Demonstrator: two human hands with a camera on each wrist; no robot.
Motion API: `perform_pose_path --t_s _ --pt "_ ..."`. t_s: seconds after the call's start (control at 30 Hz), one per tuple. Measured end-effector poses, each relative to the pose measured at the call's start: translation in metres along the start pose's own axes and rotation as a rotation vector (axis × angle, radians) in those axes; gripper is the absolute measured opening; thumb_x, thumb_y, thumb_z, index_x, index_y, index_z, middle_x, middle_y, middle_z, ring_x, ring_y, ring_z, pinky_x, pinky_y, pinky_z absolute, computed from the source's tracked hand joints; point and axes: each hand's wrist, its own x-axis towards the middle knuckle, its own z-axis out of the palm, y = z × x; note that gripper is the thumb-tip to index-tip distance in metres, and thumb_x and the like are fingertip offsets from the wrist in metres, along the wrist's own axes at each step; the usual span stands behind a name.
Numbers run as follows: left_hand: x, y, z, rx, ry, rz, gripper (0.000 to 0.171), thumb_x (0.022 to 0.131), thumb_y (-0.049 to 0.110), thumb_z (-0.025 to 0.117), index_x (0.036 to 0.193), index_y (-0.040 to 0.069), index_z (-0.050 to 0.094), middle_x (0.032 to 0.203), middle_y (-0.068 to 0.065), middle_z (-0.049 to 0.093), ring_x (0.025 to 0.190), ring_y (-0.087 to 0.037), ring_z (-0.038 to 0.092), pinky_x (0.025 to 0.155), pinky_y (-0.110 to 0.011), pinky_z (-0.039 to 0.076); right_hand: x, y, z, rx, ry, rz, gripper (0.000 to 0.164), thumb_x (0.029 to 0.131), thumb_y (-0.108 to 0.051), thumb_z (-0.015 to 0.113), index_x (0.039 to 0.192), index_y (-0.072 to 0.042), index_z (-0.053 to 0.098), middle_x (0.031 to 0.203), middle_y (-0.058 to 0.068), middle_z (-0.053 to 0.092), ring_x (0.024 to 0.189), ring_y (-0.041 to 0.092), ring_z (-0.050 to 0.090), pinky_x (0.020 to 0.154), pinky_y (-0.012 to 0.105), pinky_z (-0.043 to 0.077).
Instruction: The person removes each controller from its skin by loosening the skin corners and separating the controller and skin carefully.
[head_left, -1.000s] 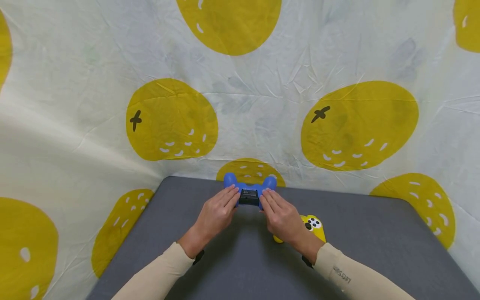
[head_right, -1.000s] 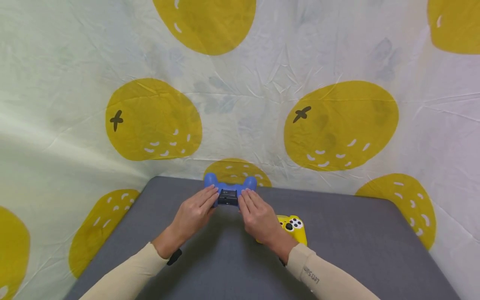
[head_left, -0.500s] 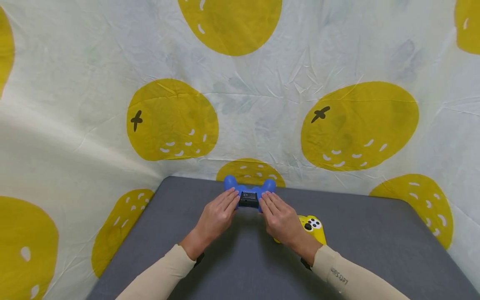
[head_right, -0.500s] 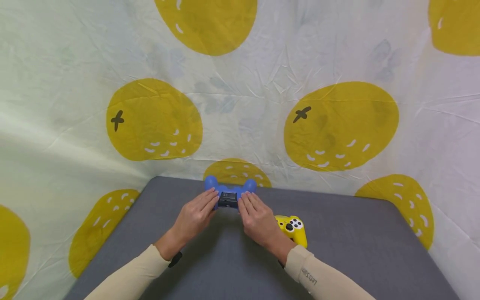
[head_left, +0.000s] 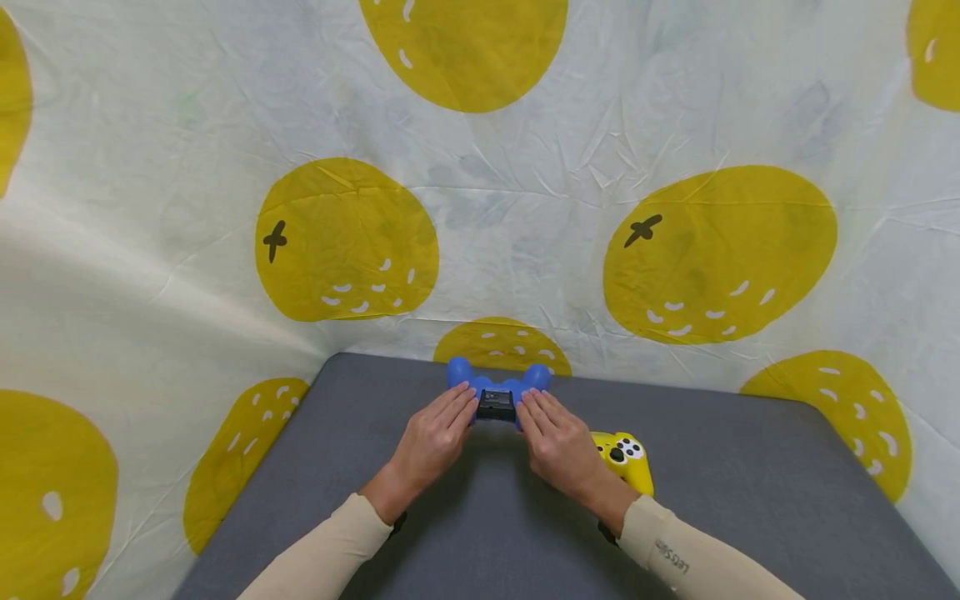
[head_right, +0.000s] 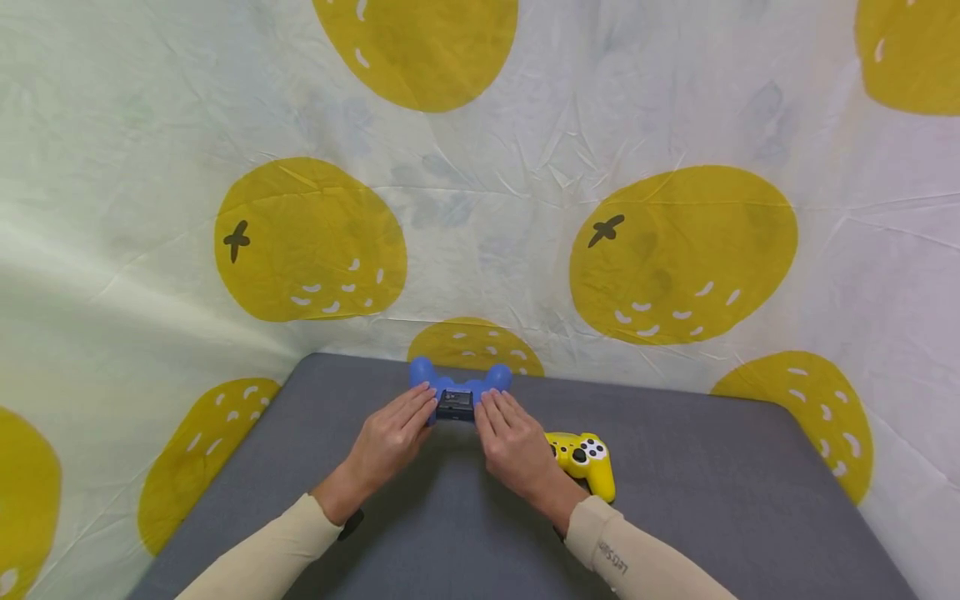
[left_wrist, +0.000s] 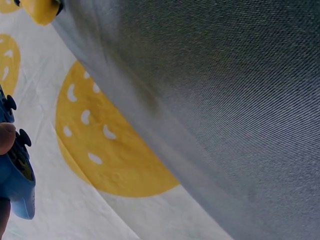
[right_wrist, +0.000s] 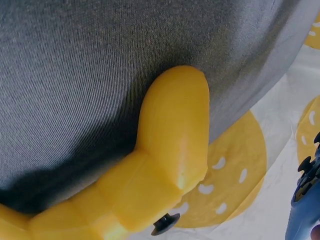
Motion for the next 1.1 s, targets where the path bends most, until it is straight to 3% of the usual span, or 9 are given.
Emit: perform_pose_path --t_s 0.1,0.33,0.47,0.7,1.1 --pt "-0.003 0.0 0.001 0.004 -0.009 0.0 0.052 0.065 0.012 0.099 0.111 -0.001 0.078 0.115 -0.014 0.079 0.11 -0.027 0.076 0.095 -0.036 0.061 -0.002 -0.001 0.002 -0.006 0.005 -0.001 0.033 0.106 -0.018 0.058 0.117 0.007 0.075 0.114 0.022 0.078 0.105 0.034 0.078 0.092 0.045 0.061" --pt "-0.01 -0.001 0.005 -0.001 -0.006 0.014 0.051 0.066 0.013 0.099 0.111 -0.001 0.078 0.115 -0.014 0.079 0.11 -0.027 0.076 0.096 -0.036 0.061 -0.004 -0.005 0.006 -0.027 -0.003 -0.003 0.046 0.112 -0.022 0.038 0.116 0.006 0.076 0.112 0.02 0.079 0.104 0.033 0.078 0.092 0.044 0.062" --pt "-0.013 -0.001 0.006 0.003 -0.013 0.021 0.049 0.069 0.013 0.098 0.111 0.0 0.078 0.115 -0.013 0.079 0.111 -0.027 0.076 0.097 -0.036 0.06 -0.005 -0.006 0.006 -0.03 -0.026 0.001 0.04 0.11 -0.022 0.046 0.116 0.005 0.076 0.113 0.019 0.079 0.104 0.033 0.078 0.093 0.043 0.061" --pt "-0.018 0.0 0.01 0.008 -0.002 0.034 0.05 0.066 0.015 0.099 0.109 -0.001 0.078 0.114 -0.014 0.079 0.11 -0.027 0.076 0.096 -0.036 0.06 -0.005 -0.01 0.008 -0.059 -0.026 -0.001 0.065 0.114 -0.023 0.018 0.112 0.004 0.077 0.11 0.018 0.08 0.101 0.031 0.079 0.091 0.042 0.062" --pt "-0.025 0.0 0.015 0.046 -0.019 0.062 0.053 0.062 0.016 0.101 0.108 -0.001 0.079 0.111 -0.013 0.08 0.108 -0.025 0.076 0.093 -0.034 0.061 -0.009 -0.014 0.013 -0.104 -0.06 -0.007 0.066 0.114 -0.021 0.017 0.11 0.002 0.078 0.108 0.016 0.08 0.1 0.029 0.079 0.09 0.041 0.062"
